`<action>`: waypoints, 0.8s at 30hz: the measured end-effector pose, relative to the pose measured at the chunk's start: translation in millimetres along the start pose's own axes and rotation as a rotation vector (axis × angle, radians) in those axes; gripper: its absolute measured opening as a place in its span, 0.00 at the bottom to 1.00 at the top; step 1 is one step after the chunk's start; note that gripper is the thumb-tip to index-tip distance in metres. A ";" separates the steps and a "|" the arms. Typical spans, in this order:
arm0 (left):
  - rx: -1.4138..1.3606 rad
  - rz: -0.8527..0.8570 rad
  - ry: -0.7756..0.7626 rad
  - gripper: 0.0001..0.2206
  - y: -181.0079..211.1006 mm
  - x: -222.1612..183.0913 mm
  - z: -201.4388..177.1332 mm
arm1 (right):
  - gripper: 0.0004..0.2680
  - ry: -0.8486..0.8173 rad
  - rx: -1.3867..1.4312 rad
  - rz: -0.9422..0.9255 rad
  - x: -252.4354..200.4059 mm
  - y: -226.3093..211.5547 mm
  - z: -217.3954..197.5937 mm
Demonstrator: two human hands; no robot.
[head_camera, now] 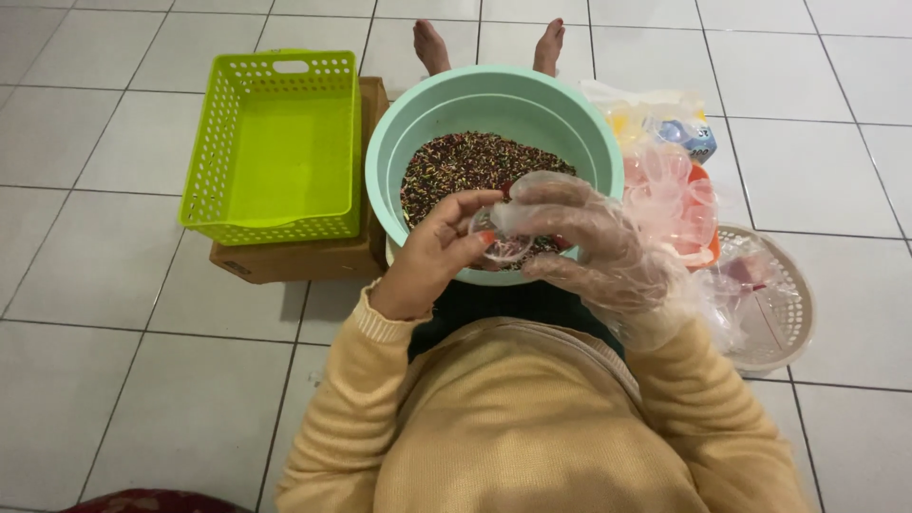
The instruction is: The person scoops multi-colored sprinkles from a large bowl into a small plastic cup using a spoon.
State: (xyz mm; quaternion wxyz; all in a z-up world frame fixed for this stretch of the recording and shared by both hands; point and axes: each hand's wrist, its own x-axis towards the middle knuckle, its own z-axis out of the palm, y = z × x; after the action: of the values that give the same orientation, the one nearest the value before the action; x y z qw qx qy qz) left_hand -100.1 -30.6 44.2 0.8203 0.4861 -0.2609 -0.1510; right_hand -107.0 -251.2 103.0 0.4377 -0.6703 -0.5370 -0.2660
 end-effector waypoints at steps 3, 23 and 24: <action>0.059 0.024 0.045 0.27 -3.0 -1.6 -4.1 | 0.19 0.103 0.513 0.449 4.6 -19.4 12.6; 0.790 -0.035 0.268 0.19 7.8 2.8 9.9 | 0.15 0.526 0.708 1.059 1.5 -18.0 47.8; 0.790 -0.036 0.269 0.19 10.4 4.1 15.7 | 0.15 0.525 0.709 1.061 3.4 -18.5 49.2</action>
State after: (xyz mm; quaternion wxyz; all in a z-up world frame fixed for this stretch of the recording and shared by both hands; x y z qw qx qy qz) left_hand -105.8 -38.9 60.6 0.5948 0.7832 -0.1806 0.0111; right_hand -129.2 -205.9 87.9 0.8170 -0.5723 -0.0672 0.0224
